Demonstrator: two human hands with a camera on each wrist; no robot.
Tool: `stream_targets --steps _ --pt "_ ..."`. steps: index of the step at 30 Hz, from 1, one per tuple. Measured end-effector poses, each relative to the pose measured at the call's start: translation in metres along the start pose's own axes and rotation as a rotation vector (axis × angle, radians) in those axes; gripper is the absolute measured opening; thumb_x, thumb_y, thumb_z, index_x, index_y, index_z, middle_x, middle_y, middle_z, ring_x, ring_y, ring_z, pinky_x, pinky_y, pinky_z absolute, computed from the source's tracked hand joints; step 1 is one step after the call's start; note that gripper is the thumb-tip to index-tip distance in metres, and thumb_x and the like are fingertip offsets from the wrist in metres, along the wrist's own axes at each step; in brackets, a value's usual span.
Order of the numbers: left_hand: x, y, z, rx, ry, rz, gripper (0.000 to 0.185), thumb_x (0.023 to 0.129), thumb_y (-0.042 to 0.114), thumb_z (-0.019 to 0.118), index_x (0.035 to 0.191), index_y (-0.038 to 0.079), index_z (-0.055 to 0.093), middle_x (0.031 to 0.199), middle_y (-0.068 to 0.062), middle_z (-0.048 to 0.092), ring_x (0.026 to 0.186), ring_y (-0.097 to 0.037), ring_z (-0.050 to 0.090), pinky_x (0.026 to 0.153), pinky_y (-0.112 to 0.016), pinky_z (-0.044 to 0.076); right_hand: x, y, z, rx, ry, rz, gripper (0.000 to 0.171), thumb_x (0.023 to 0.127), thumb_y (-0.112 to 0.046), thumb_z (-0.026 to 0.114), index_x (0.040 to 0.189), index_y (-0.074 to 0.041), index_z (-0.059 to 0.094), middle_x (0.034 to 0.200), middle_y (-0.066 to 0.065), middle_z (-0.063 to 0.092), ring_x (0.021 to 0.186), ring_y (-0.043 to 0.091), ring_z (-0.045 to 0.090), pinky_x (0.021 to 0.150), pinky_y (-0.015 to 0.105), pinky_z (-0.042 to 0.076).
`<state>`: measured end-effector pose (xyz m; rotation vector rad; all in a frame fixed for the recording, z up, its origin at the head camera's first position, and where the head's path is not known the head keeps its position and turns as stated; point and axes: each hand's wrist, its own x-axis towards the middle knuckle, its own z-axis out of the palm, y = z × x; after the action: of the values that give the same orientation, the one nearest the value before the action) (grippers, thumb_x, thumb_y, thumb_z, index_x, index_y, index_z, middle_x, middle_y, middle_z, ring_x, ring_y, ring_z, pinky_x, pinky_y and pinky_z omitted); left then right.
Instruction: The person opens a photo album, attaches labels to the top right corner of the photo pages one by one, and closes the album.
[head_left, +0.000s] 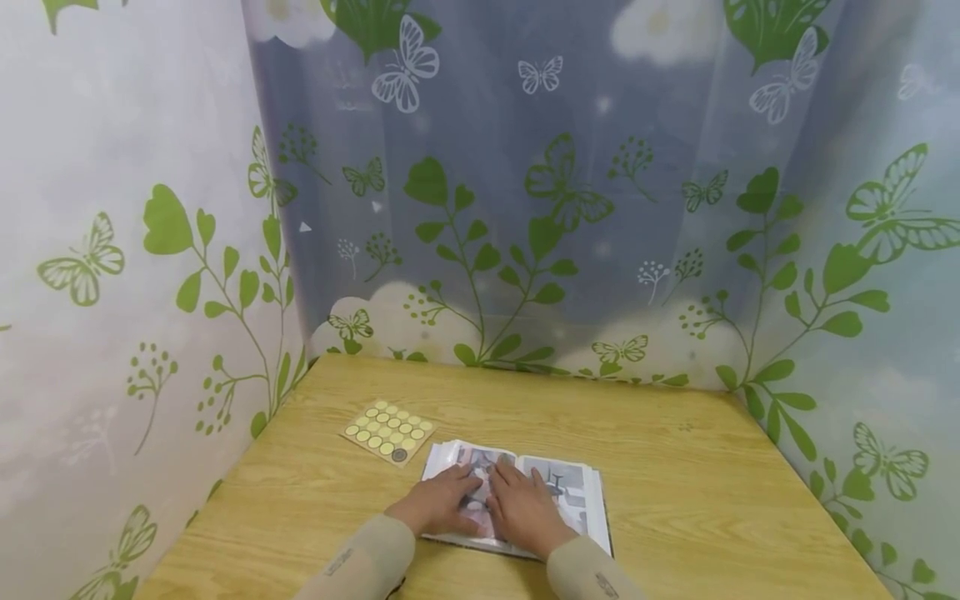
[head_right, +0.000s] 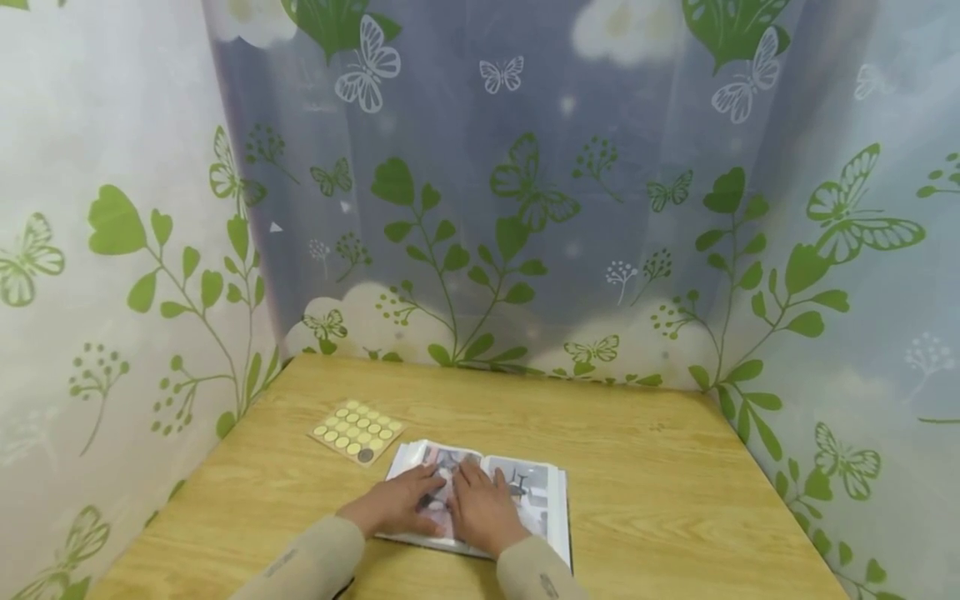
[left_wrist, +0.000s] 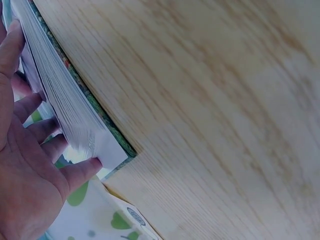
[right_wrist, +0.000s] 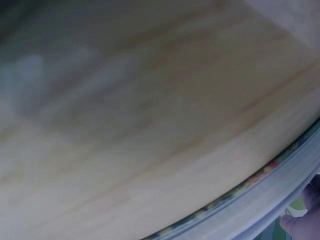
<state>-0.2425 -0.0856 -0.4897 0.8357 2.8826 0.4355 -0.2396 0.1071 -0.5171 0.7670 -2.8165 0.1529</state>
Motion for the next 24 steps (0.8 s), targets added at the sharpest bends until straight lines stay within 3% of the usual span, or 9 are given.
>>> stream_targets --steps 7,15,24 --pt "-0.001 0.002 -0.003 -0.012 -0.005 -0.005 0.078 0.082 0.052 0.075 0.142 0.008 0.054 0.152 -0.017 0.041 0.14 -0.035 0.037 0.11 -0.051 0.036 -0.003 0.005 -0.001 0.026 0.0 0.018 0.046 0.102 -0.029 0.049 0.138 -0.002 0.055 0.148 0.013 0.048 0.134 0.031 0.046 0.108 0.065 0.031" --pt "-0.002 0.002 -0.001 -0.023 -0.009 -0.023 0.076 0.081 0.052 0.076 0.141 0.009 0.055 0.152 -0.016 0.042 0.14 -0.034 0.038 0.109 -0.052 0.037 -0.004 0.013 -0.001 0.081 -0.035 0.119 0.048 0.103 -0.032 0.05 0.14 -0.002 0.053 0.144 0.015 0.052 0.133 0.033 0.046 0.109 0.066 0.028" --pt "-0.001 0.0 0.001 -0.024 0.008 0.001 0.077 0.081 0.053 0.076 0.14 0.009 0.055 0.152 -0.017 0.042 0.14 -0.035 0.038 0.109 -0.051 0.038 0.008 0.015 -0.005 0.068 0.071 0.114 0.035 0.1 -0.029 0.055 0.118 0.0 0.064 0.121 0.019 0.062 0.118 0.036 0.056 0.103 0.066 0.036"
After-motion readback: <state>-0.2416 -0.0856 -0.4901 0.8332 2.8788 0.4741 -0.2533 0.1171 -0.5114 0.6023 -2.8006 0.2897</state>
